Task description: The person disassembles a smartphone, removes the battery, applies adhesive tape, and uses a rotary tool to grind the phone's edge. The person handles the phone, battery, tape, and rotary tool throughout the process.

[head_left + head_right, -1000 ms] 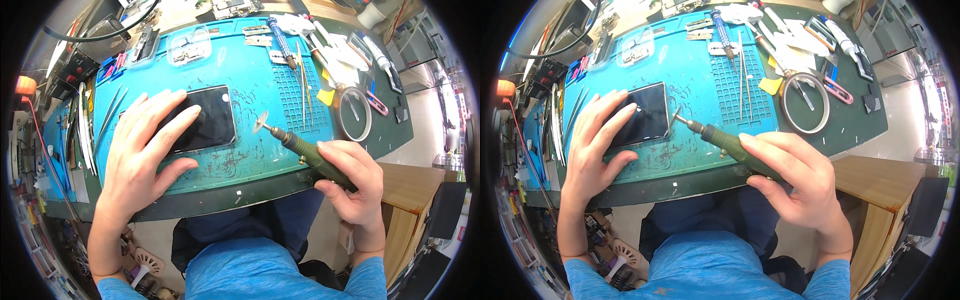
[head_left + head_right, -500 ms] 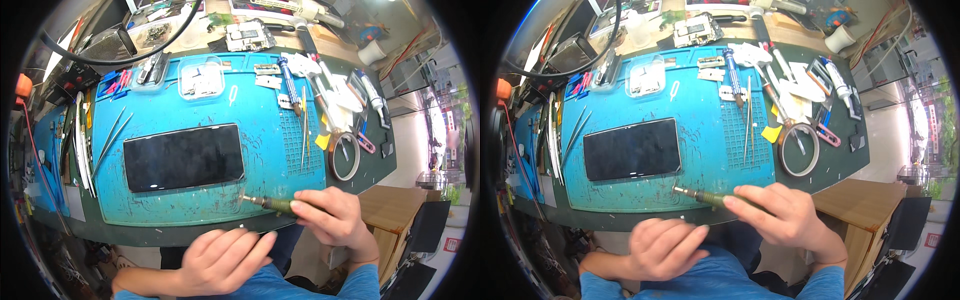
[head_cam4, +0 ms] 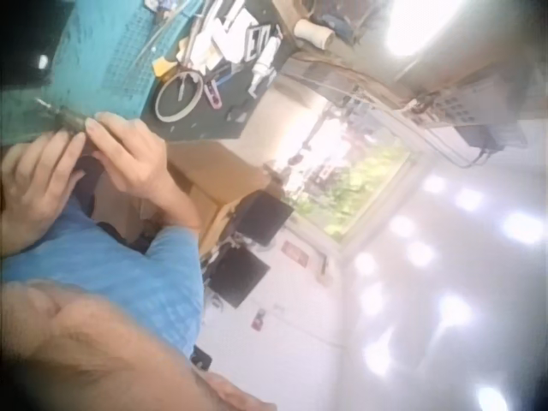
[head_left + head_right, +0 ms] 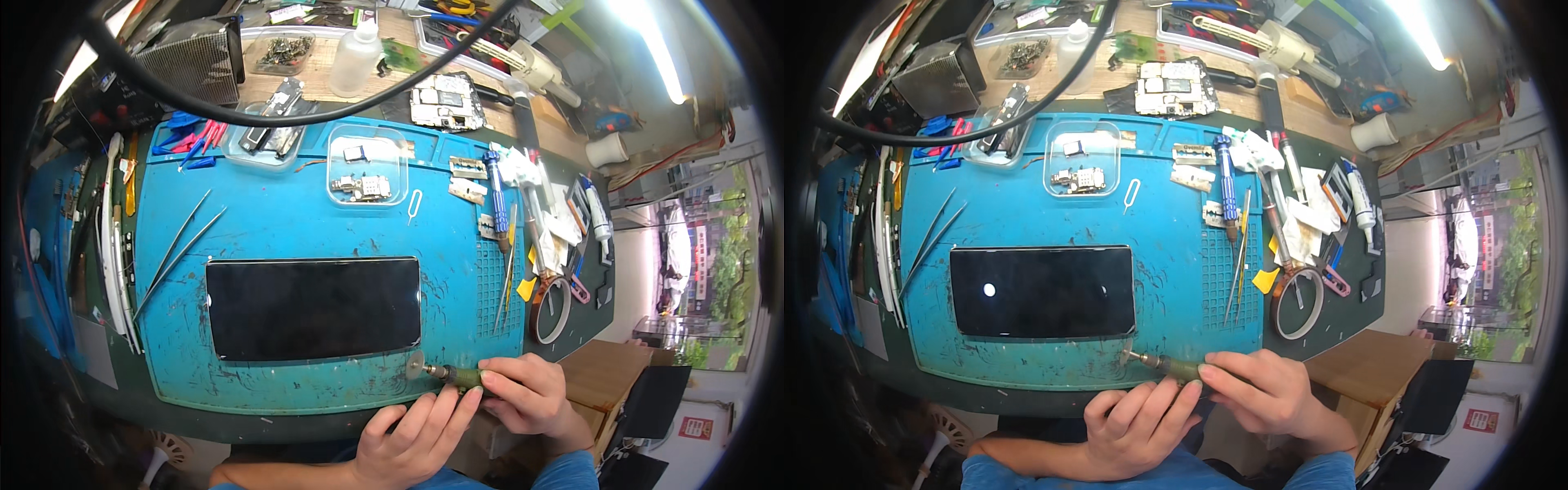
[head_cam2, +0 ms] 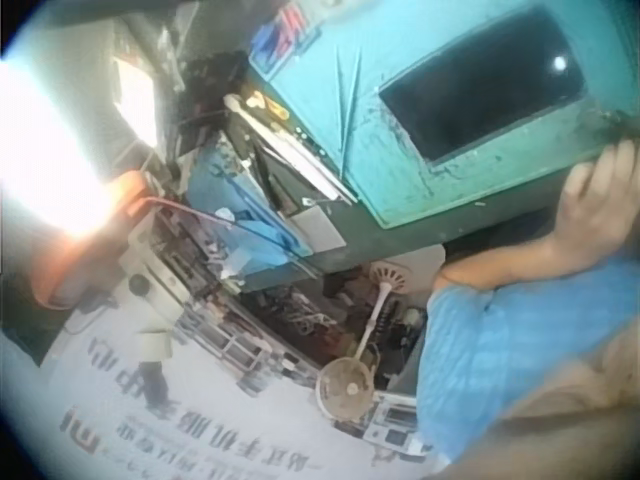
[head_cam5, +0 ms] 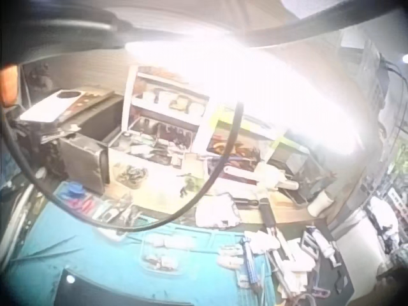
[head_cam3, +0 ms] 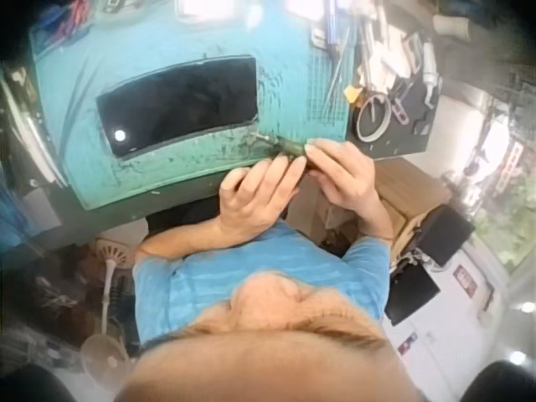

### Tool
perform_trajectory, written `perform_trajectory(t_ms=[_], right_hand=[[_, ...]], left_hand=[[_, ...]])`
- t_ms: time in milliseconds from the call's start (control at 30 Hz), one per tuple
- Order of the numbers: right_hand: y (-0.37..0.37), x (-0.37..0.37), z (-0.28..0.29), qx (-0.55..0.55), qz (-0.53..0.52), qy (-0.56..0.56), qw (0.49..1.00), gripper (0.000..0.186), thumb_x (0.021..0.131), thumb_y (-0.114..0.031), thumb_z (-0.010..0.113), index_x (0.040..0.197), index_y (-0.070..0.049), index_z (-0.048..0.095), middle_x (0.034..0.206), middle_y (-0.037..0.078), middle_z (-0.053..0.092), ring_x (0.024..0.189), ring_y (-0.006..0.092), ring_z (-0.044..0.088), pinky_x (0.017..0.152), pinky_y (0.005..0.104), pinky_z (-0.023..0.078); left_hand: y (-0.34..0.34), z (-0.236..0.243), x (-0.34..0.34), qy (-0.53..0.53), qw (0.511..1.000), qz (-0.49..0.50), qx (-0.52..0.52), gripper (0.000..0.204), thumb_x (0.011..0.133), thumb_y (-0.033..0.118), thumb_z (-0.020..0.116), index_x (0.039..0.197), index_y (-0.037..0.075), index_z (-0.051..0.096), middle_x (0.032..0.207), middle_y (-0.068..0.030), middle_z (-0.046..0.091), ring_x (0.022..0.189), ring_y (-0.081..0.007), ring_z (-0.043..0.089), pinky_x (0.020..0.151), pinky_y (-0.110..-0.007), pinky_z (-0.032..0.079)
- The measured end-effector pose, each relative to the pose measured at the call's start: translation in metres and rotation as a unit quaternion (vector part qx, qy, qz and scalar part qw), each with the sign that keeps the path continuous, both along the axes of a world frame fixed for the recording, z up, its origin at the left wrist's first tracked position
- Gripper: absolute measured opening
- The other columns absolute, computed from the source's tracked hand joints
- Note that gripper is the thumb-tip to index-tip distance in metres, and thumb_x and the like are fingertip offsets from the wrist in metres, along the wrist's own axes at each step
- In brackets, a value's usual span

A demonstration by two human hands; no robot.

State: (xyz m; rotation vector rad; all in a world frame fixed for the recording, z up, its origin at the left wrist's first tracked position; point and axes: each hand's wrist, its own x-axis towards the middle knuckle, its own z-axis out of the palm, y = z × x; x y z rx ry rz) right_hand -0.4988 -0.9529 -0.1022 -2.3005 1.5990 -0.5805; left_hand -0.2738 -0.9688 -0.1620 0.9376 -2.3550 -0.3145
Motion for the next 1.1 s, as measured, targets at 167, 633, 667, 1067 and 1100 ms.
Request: perform_trajectory(t_ms=[167,633,667,1067,1100], right_hand=[[0.001,0.000,-0.005,-0.009,0.000,-0.002,1.000,0.049,0.074,-0.010,0.086,0.122,-0.007,0.076,0.113,0.013,0.076,0.067,0.0193,0.063,0.055,0.0277,0.051],[0.002,0.002,-0.006,-0.004,-0.009,0.006,1.000,0.045,0.079,-0.011,0.084,0.123,-0.006,0.075,0.114,0.013,0.076,0.068,0.0194,0.063,0.055,0.0270,0.051],[0.002,0.002,-0.006,-0.003,-0.008,0.006,1.000,0.045,0.079,-0.011,0.084,0.123,-0.006,0.075,0.114,0.013,0.076,0.068,0.0193,0.063,0.055,0.0270,0.051],[0.002,0.002,-0.004,0.011,-0.012,0.005,1.000,0.047,0.077,-0.009,0.085,0.123,-0.007,0.075,0.115,0.012,0.076,0.068,0.0191,0.063,0.056,0.0272,0.052],[0.002,0.002,-0.005,0.011,-0.012,0.004,1.000,0.047,0.077,-0.009,0.085,0.123,-0.007,0.075,0.114,0.012,0.076,0.068,0.0190,0.063,0.056,0.0272,0.052]], left_hand=[[0.000,-0.007,-0.001,0.020,1.000,0.011,-0.017,0.032,0.101,0.036,0.066,0.128,0.023,0.076,0.115,0.0072,0.070,0.107,-0.0089,0.058,0.091,-0.030,0.037],[-0.008,-0.001,-0.002,0.061,0.998,0.017,-0.008,0.035,0.098,0.020,0.061,0.130,0.019,0.076,0.126,0.0016,0.071,0.117,-0.0111,0.059,0.100,-0.031,0.038],[-0.010,0.001,0.000,0.050,0.999,0.008,-0.012,0.035,0.098,0.021,0.062,0.130,0.019,0.076,0.126,0.0017,0.071,0.116,-0.0110,0.058,0.099,-0.031,0.038],[-0.010,-0.001,0.000,0.044,0.999,0.011,-0.026,0.033,0.100,0.022,0.060,0.129,0.020,0.077,0.126,0.0025,0.072,0.118,-0.0107,0.057,0.099,-0.031,0.037],[-0.010,-0.001,-0.001,0.044,0.999,0.012,-0.026,0.033,0.101,0.022,0.060,0.129,0.020,0.077,0.126,0.0025,0.072,0.118,-0.0107,0.057,0.099,-0.031,0.037]])
